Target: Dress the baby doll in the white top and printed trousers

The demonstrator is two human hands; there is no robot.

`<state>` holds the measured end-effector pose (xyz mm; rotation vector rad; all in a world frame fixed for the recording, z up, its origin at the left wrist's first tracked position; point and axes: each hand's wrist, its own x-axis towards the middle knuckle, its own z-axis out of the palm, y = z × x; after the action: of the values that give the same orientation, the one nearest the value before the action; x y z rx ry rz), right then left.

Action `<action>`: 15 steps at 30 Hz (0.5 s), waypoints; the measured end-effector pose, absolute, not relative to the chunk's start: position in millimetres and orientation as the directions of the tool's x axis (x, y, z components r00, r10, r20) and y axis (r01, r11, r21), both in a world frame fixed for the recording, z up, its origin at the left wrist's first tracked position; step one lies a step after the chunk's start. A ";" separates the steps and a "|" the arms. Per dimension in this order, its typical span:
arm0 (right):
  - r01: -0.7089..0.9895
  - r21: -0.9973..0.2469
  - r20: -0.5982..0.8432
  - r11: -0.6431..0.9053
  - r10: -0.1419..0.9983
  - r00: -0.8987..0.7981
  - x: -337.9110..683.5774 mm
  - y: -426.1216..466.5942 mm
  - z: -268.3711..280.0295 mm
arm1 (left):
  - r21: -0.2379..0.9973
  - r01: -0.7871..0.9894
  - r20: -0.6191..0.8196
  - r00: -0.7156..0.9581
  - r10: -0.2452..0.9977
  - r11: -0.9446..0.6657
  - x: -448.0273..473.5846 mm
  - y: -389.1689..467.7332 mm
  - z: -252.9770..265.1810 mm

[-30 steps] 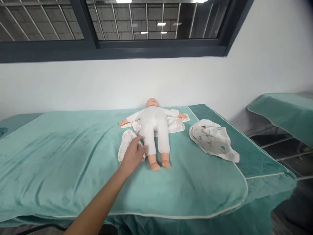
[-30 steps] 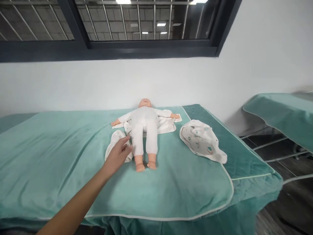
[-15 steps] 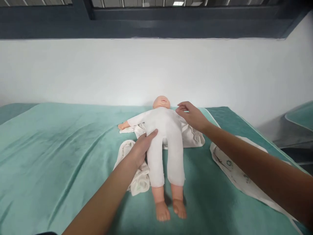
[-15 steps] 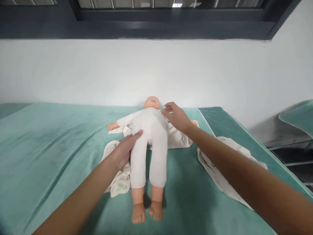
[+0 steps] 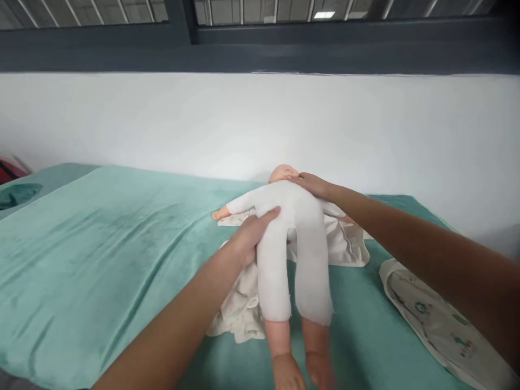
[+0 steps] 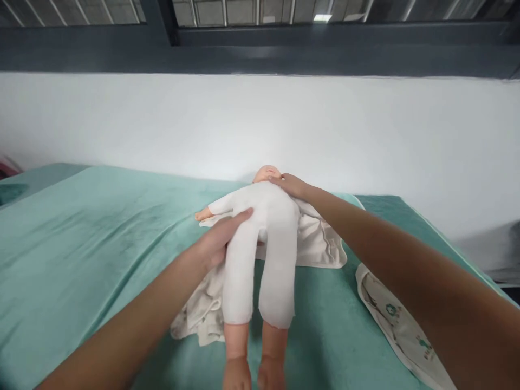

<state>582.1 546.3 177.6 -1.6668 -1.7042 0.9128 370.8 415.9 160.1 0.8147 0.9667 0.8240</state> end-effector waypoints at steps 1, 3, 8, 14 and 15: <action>0.584 -0.812 -0.044 -0.011 0.998 -0.042 573.6 548.2 181.9 | 0.869 -0.226 -0.349 0.354 0.868 0.441 361.1 417.9 167.7; 0.547 -0.837 -0.030 -0.003 0.999 -0.042 551.3 552.4 188.8 | 0.888 -0.225 -0.299 0.381 0.875 0.401 337.5 422.1 183.1; 0.532 -0.846 0.002 0.047 0.996 -0.085 473.7 569.6 191.0 | 0.944 -0.015 -0.318 0.220 0.922 0.329 265.5 433.1 201.5; 0.515 -0.852 0.016 0.096 0.987 -0.157 385.6 606.1 168.8 | 0.971 0.143 -0.206 0.081 0.975 0.193 182.1 443.4 183.3; 0.467 -0.874 0.042 0.134 0.978 -0.203 375.0 612.1 164.3 | 0.971 0.147 -0.204 0.076 0.976 0.191 170.4 446.7 178.0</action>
<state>375.0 612.1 164.3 -1.3974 -1.7611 0.9983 170.4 446.7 178.0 1.2001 1.3289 0.9263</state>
